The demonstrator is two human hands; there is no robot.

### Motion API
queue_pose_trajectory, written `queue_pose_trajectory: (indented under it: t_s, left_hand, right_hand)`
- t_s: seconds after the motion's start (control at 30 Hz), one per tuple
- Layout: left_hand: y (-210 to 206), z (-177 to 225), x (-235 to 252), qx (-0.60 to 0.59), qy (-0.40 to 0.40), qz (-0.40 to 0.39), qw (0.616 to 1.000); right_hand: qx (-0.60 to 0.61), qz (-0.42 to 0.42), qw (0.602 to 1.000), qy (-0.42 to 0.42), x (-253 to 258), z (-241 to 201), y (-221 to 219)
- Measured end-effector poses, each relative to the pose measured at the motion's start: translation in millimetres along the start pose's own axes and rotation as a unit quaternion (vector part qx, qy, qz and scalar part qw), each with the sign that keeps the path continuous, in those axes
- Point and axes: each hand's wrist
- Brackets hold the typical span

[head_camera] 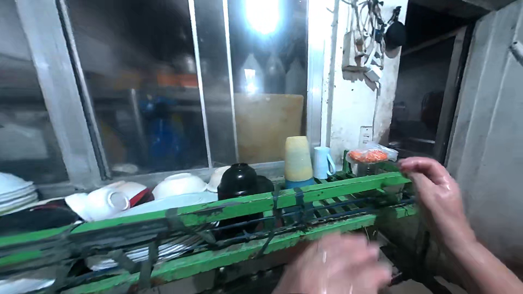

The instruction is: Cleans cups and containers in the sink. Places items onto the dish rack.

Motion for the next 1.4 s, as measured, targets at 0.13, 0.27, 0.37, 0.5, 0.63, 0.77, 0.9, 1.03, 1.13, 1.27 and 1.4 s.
queue_pose_trajectory:
  t_s: [0.13, 0.27, 0.37, 0.5, 0.63, 0.77, 0.9, 1.03, 1.13, 1.27, 1.4]
  left_hand:
    - [-12.2, -36.6, 161.3, 0.093, 0.077, -0.039, 0.992]
    - [-66.9, -89.7, 238.5, 0.124, 0.253, -0.222, 0.934]
    - [-104.0, -114.1, 246.9, 0.174, 0.275, -0.253, 0.911]
    - [-114.1, -127.4, 250.9, 0.227, 0.229, -0.278, 0.905]
    - [-106.0, -131.7, 247.6, 0.236, 0.266, -0.235, 0.905]
    - [-106.0, -132.9, 239.2, 0.256, 0.277, -0.200, 0.904]
    - [-103.9, -131.0, 234.9, 0.284, 0.258, -0.223, 0.896]
    - [-100.6, -131.4, 232.9, 0.323, 0.237, -0.244, 0.883]
    - [-95.5, -130.6, 233.5, 0.359, 0.192, -0.211, 0.889]
    - [-68.5, -126.9, 227.5, 0.365, -0.009, -0.098, 0.926]
    - [-41.5, -93.9, 213.6, 0.338, -0.218, -0.053, 0.914]
  right_hand:
    - [0.126, -0.058, 0.990, -0.011, -58.8, -4.9, 36.2]
    - [0.117, -0.168, 0.971, -0.121, -114.0, -28.5, 94.1]
    - [0.074, -0.234, 0.962, -0.122, -142.0, -33.2, 142.4]
    - [0.024, -0.240, 0.958, -0.154, -165.2, -35.9, 192.6]
    - [0.014, -0.223, 0.962, -0.160, -165.2, -36.2, 206.9]
    - [0.029, -0.220, 0.965, -0.138, -150.1, -37.3, 192.2]
    - [0.037, -0.218, 0.970, -0.100, -133.6, -32.7, 167.2]
    - [0.041, -0.205, 0.977, -0.051, -113.6, -26.0, 143.2]
    - [0.038, -0.189, 0.981, -0.002, -96.9, -22.7, 130.7]
    - [0.008, -0.117, 0.991, 0.057, -74.8, -22.1, 117.5]
    - [-0.089, -0.112, 0.978, 0.151, -43.0, -42.3, 100.5]
Point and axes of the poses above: each hand's wrist, its own x-axis towards the middle knuckle, its own y-axis out of the back of the hand, z = x × y, and after that the axes turned 2 degrees about x, right-handed
